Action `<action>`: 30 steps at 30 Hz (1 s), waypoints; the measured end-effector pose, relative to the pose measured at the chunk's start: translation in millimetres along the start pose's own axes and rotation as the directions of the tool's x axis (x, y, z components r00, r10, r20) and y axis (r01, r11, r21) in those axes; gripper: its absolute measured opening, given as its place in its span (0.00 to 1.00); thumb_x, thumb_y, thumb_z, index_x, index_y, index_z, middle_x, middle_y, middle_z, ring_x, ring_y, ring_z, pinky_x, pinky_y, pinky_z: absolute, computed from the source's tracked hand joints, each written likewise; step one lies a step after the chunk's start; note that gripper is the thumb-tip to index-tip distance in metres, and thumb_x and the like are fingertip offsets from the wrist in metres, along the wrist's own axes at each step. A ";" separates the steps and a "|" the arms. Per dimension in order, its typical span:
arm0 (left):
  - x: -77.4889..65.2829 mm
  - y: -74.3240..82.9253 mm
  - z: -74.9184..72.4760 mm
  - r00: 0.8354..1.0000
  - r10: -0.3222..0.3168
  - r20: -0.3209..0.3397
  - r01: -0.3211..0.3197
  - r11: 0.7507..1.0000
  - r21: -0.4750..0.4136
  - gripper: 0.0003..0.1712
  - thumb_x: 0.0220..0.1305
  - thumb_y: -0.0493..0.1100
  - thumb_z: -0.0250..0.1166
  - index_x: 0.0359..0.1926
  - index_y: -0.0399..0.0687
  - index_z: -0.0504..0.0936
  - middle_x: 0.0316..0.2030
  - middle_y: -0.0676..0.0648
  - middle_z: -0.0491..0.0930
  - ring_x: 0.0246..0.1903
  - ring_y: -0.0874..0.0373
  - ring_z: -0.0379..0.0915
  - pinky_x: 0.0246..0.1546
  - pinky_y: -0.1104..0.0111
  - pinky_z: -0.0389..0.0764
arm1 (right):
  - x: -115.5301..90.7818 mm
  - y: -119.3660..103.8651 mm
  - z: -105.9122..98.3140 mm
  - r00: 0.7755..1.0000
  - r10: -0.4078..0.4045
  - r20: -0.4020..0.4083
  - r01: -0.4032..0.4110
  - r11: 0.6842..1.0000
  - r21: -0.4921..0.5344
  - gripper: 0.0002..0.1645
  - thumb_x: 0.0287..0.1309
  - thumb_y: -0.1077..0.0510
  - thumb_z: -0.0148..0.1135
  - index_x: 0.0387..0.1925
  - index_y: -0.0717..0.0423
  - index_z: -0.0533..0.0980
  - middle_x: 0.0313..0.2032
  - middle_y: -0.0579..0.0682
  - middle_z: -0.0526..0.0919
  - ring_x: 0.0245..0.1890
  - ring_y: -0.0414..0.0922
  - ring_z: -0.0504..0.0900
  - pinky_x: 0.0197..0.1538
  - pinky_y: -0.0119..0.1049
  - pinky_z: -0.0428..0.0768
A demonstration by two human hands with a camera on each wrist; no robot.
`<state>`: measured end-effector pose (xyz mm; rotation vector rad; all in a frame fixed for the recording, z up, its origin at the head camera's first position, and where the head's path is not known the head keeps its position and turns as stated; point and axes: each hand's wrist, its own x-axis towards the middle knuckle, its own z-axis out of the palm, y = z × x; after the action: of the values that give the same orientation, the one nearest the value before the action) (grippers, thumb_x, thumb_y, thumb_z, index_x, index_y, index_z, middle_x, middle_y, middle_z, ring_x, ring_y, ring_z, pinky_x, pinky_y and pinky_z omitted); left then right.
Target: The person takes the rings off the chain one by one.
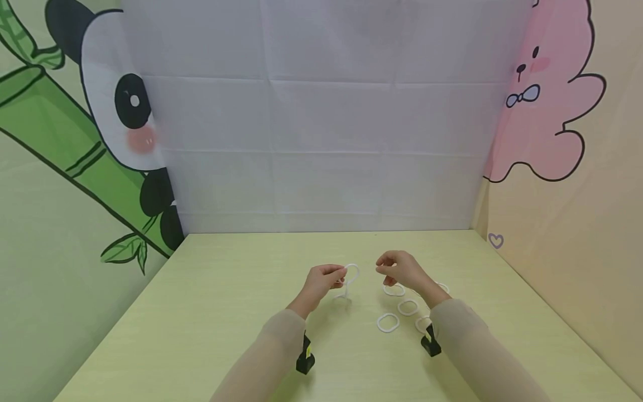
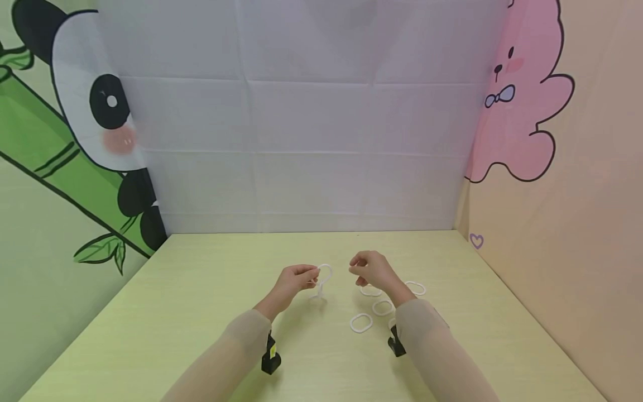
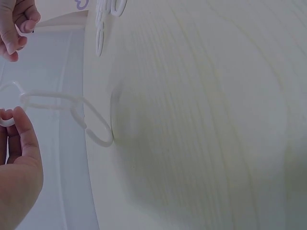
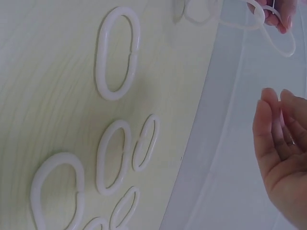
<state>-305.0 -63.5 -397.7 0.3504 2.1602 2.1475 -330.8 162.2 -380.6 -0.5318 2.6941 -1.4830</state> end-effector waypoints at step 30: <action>0.7 2.0 1.3 1.000 -0.019 -0.009 0.019 1.000 0.021 0.15 0.64 0.38 0.59 0.44 0.27 0.78 0.28 0.48 0.77 0.38 0.45 0.75 0.42 0.64 0.78 | 13.1 -19.4 23.5 0.999 0.005 0.037 -0.013 0.976 0.219 0.13 0.59 0.63 0.59 0.42 0.70 0.74 0.37 0.57 0.76 0.23 0.45 0.80 0.32 0.39 0.82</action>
<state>-305.1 -62.1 -395.7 0.3211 2.1838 2.1219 -333.3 129.5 -375.5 -0.5279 2.4592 -1.7213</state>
